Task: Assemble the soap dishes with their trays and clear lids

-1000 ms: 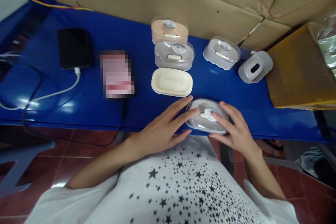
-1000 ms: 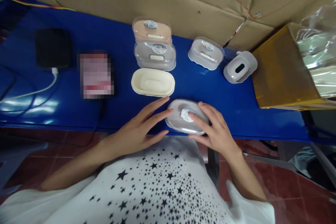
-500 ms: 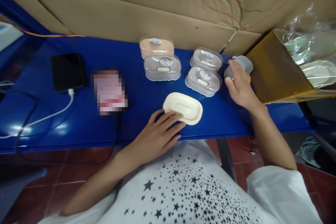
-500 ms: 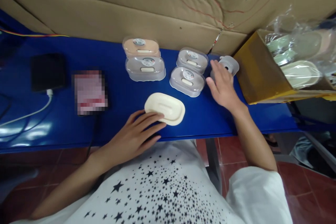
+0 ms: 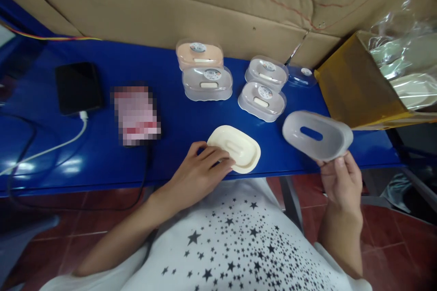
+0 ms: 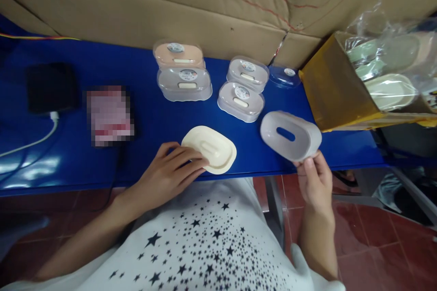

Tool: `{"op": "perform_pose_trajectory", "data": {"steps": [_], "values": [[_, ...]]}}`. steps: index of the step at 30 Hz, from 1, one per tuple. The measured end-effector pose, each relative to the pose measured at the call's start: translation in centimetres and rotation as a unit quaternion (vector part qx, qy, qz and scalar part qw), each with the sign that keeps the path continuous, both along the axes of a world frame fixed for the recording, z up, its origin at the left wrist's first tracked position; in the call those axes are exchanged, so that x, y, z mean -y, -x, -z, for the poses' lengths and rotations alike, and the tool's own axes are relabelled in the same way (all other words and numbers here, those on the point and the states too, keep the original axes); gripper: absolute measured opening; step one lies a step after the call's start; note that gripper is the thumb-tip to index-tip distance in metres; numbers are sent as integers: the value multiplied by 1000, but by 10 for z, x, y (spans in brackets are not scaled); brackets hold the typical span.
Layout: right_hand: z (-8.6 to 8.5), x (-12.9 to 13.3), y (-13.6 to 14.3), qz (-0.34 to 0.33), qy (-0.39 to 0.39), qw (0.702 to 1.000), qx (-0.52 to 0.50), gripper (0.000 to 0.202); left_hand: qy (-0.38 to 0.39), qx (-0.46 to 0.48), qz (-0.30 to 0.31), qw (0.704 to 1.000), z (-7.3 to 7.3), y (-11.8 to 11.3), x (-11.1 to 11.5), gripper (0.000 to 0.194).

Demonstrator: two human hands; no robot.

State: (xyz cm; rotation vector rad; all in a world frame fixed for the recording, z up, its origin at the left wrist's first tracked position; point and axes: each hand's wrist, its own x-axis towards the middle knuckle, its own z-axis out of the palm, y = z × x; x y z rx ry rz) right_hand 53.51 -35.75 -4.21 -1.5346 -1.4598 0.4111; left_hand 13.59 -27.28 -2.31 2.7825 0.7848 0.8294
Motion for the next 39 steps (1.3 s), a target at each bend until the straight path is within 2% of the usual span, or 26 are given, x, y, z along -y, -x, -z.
{"op": "perform_pose_trajectory", "data": {"steps": [3, 6, 9, 11, 13, 14, 16, 19, 21, 22, 23, 25, 27, 29, 32, 35, 39], "values": [[7, 7, 18, -7, 1, 993, -122, 24, -1, 10, -16, 1000, -1, -1, -1, 12], [2, 7, 28, -4, 72, 982, -176, 28, 1, 5, -17, 1000, 0, -1, -1, 12], [-9, 8, 27, 83, 126, 987, -54, 41, -1, -11, -12, 1000, 2, 0, -2, 12], [-14, 5, 25, 153, 99, 979, 86, 43, -2, -14, -7, 1000, 2, 2, -2, 15], [-17, -3, 25, 164, 41, 968, 184, 37, -1, -14, -12, 1000, 3, 4, -2, 22], [-17, -7, 26, 149, 15, 967, 206, 36, 4, -14, -20, 1000, 3, 5, -2, 28], [-17, -18, 28, 104, -20, 971, 217, 48, 25, -13, -42, 999, 3, 8, -2, 41], [-19, -32, 29, -17, 9, 972, 236, 72, 80, -3, -76, 994, 3, 14, -3, 56], [-21, -39, 29, -128, 45, 957, 257, 70, 111, 3, -86, 990, 1, 19, -4, 59], [-22, -42, 30, -162, 47, 950, 263, 63, 123, 7, -88, 988, 0, 21, -5, 60], [-22, -45, 32, -171, 37, 949, 263, 56, 133, 10, -88, 987, -2, 23, -4, 62], [-23, -48, 40, -135, -4, 957, 257, 45, 146, 17, -91, 985, -3, 24, -3, 68], [-24, -49, 53, -112, -27, 959, 260, 43, 157, 20, -99, 982, -1, 22, -1, 78], [-25, -48, 70, -147, -33, 946, 288, 44, 154, 28, -102, 982, 3, 17, 0, 91], [-27, -45, 94, -218, -32, 910, 350, 47, 134, 49, -108, 984, 10, 10, 1, 106], [-31, -46, 111, -241, -29, 884, 398, 48, 122, 50, -118, 984, 15, 9, -1, 103], [-35, -51, 121, -248, -28, 869, 428, 47, 131, 34, -114, 984, 14, 14, -4, 98]]}}
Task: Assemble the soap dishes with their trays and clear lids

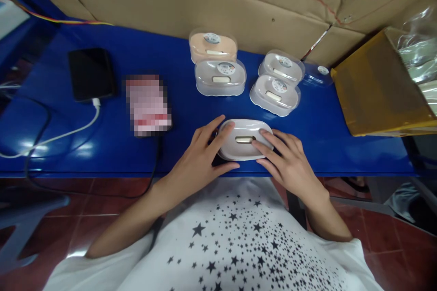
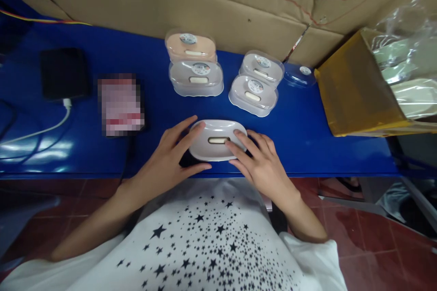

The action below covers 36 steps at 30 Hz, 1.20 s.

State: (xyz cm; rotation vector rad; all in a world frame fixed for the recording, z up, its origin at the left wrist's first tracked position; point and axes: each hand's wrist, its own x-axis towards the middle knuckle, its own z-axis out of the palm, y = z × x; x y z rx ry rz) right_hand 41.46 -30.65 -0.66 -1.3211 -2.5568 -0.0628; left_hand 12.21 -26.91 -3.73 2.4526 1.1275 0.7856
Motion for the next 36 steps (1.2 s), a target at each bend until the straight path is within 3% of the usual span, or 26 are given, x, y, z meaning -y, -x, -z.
{"op": "perform_pose_trajectory", "data": {"steps": [4, 8, 10, 12, 17, 20, 23, 28, 30, 32, 34, 36], "values": [[4, -1, -2, -14, 5, 1000, 3, 47, -7, -33, 47, 998, -1, 3, -1, 82], [4, -20, -42, -56, 55, 995, -68, 43, -1, -38, 55, 998, 0, 3, -2, 76], [-3, -46, -75, 45, 53, 992, -108, 39, 11, -42, 52, 998, 0, 3, -2, 73], [-12, -83, -110, 153, 53, 983, -87, 49, 18, -44, 50, 998, 0, 4, -1, 71], [-14, -166, -162, 255, 70, 964, -39, 79, 15, -47, 49, 998, 1, 4, -2, 70], [-7, -176, -170, 290, 56, 955, -29, 78, 28, -46, 55, 997, 2, 3, -2, 76], [-4, -150, -176, 284, 38, 957, -48, 69, 49, -16, 40, 998, 3, 2, -2, 96], [1, -57, -171, 251, 37, 963, -95, 57, 75, 47, 8, 996, 3, 1, -2, 112], [6, -15, -157, 237, 25, 963, -126, 46, 84, 52, 12, 995, 1, 1, -1, 118], [10, 19, -137, 219, 23, 960, -175, 54, 89, 45, 24, 995, 0, 1, -2, 123], [12, 40, -113, 183, 46, 956, -224, 62, 86, 33, 39, 995, -1, 0, -2, 124], [12, 45, -88, 118, 66, 958, -253, 62, 80, 24, 50, 995, -1, -2, -2, 122]]}}
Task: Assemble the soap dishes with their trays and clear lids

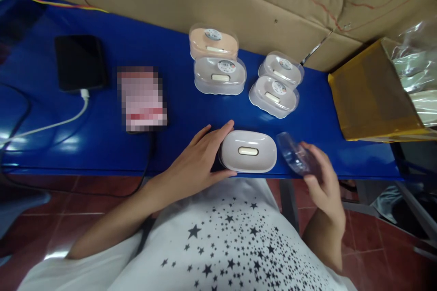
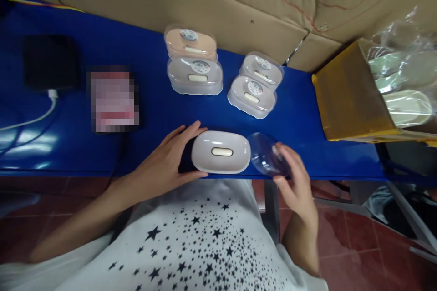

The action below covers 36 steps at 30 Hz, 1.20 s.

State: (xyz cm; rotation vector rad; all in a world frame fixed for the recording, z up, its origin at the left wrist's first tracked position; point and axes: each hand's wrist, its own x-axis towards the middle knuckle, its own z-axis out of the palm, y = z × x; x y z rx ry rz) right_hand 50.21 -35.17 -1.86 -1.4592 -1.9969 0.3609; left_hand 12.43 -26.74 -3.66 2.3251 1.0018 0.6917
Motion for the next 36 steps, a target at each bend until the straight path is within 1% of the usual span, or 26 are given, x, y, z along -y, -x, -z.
{"op": "perform_pose_trajectory", "data": {"steps": [2, 4, 7, 10, 18, 22, 26, 28, 30, 33, 36], "values": [[-3, -8, 24, -70, -14, 997, 6, 63, -6, -2, 7, 1000, 2, -1, 0, 119], [-8, -21, 44, -120, -32, 991, 46, 68, -9, 3, 14, 1000, 3, -2, 1, 116], [-15, -36, 65, -157, -53, 981, 103, 81, -12, 13, 24, 1000, 5, -1, 1, 113], [-17, -40, 76, -170, -61, 976, 123, 85, -20, 21, 25, 999, 5, -1, 1, 109], [-14, -37, 85, -149, -73, 975, 149, 84, -40, 7, 29, 999, 5, 0, 1, 101], [-10, -35, 86, -145, -96, 971, 161, 87, -36, -10, 35, 999, 2, 0, 0, 99], [-4, -34, 86, -140, -92, 970, 174, 92, -33, -24, 44, 998, 0, 0, -1, 95], [0, -34, 85, -144, -88, 970, 177, 94, -29, -27, 44, 998, 0, 1, -2, 97], [5, -33, 83, -141, -82, 971, 175, 99, -24, -25, 41, 999, -1, 1, -1, 103], [12, -33, 78, -110, -80, 979, 151, 110, -27, 0, 46, 999, -5, 3, 1, 112], [14, -35, 72, -83, -85, 986, 119, 116, -55, 21, 61, 996, -10, 5, 3, 113]]}}
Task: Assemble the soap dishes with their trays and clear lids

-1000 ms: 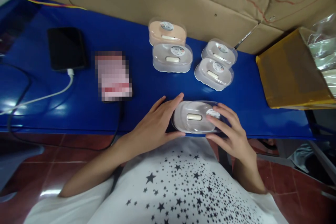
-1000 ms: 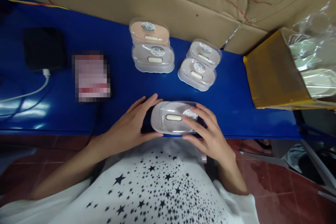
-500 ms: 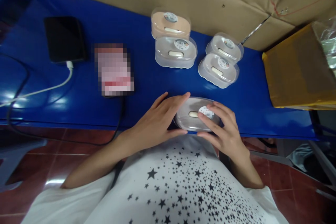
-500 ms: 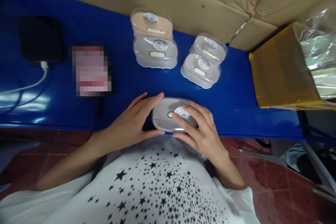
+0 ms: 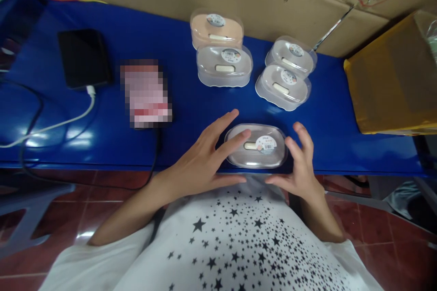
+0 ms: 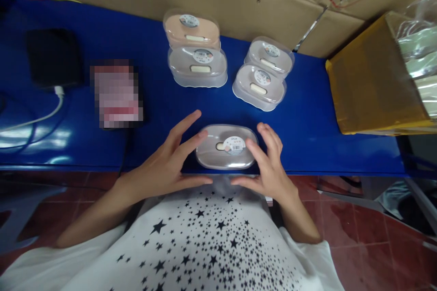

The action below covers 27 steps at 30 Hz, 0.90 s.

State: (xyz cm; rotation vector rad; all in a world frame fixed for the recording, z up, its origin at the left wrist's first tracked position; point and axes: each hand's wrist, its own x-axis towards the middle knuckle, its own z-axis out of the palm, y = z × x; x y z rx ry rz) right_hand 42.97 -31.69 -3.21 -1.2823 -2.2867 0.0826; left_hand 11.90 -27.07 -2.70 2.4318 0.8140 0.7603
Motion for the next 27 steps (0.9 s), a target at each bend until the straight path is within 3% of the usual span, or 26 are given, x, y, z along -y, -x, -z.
{"op": "perform_pose_trajectory", "data": {"steps": [5, 8, 12, 16, 19, 22, 24, 27], "values": [[-8, -7, 2, -49, 87, 995, -12, 89, -50, -37, 23, 998, -2, 0, -2, 88], [-9, -9, 4, -70, 130, 989, -21, 84, -40, -63, 27, 997, 2, -4, -4, 76], [-7, -10, 5, -66, 127, 989, -33, 86, -57, -64, 14, 996, 3, -8, -2, 78], [-12, -9, -6, -59, 136, 989, -15, 84, -107, -41, -14, 993, -12, 3, 6, 84], [-18, 3, -37, 0, 145, 989, -9, 76, -128, -48, -74, 988, -29, 32, 7, 84], [-20, 20, -82, 108, 117, 987, -28, 72, -161, -75, -170, 969, -43, 66, -4, 87], [-19, 24, -110, 186, 89, 978, -25, 69, -200, -90, -184, 958, -50, 82, -18, 84], [-17, 10, -137, 290, 39, 956, 27, 66, -206, -117, -153, 959, -56, 91, -53, 71]]}}
